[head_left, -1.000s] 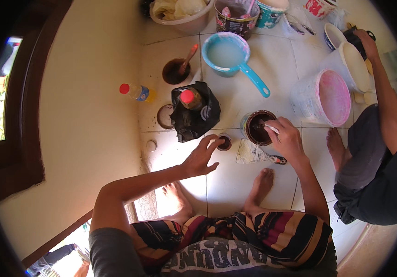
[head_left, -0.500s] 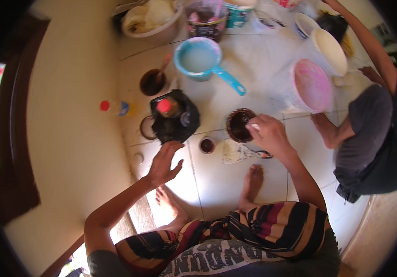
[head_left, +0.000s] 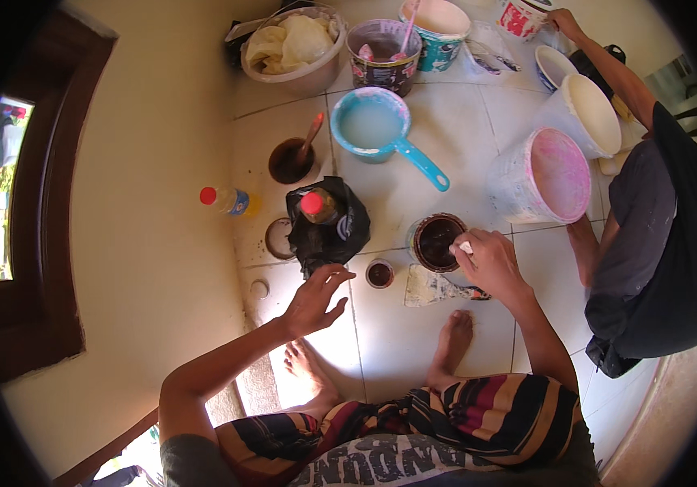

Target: The person pours yellow paint into a small container of brown paint, stirs the mixture with a wooden stick, and then uses a brush to apply the paint to a piece of paper.

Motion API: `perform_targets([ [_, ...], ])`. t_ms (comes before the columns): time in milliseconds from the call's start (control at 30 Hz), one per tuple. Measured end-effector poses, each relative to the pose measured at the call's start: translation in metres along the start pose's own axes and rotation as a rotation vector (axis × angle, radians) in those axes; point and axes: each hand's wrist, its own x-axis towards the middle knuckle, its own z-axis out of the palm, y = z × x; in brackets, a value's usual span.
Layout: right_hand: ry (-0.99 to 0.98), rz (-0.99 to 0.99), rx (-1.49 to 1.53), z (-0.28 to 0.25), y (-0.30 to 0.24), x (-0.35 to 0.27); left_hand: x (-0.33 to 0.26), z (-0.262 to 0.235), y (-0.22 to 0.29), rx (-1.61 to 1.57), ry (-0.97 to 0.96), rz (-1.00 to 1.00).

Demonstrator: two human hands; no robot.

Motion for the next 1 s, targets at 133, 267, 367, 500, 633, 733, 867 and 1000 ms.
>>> perform_targets([
  [133,0.032,-0.046,0.166,0.012,-0.003,0.003,-0.002,0.002,-0.007,0.043,0.006,0.027],
  [267,0.155,-0.081,-0.015,0.003,0.008,0.013,0.007,0.007,-0.008,0.064,0.005,0.058],
  [367,0.112,-0.062,-0.105,0.004,0.017,-0.003,0.003,0.012,-0.009,0.05,0.055,0.053],
  [500,0.011,-0.062,0.026,0.008,0.013,0.001,0.003,0.001,-0.012,0.051,0.089,0.024],
  [633,0.137,-0.113,0.1,0.016,0.018,0.008,0.013,-0.002,-0.01,0.069,0.131,0.044],
  [733,0.179,-0.117,-0.079,0.008,0.018,0.009,0.016,-0.005,-0.011,0.085,0.168,0.081],
  [867,-0.04,-0.008,-0.044,0.004,0.009,-0.002,0.015,-0.004,-0.011,0.082,0.159,0.071],
  [1000,0.121,-0.14,0.087,0.019,0.009,0.0,0.013,0.001,-0.009,0.058,0.098,0.057],
])
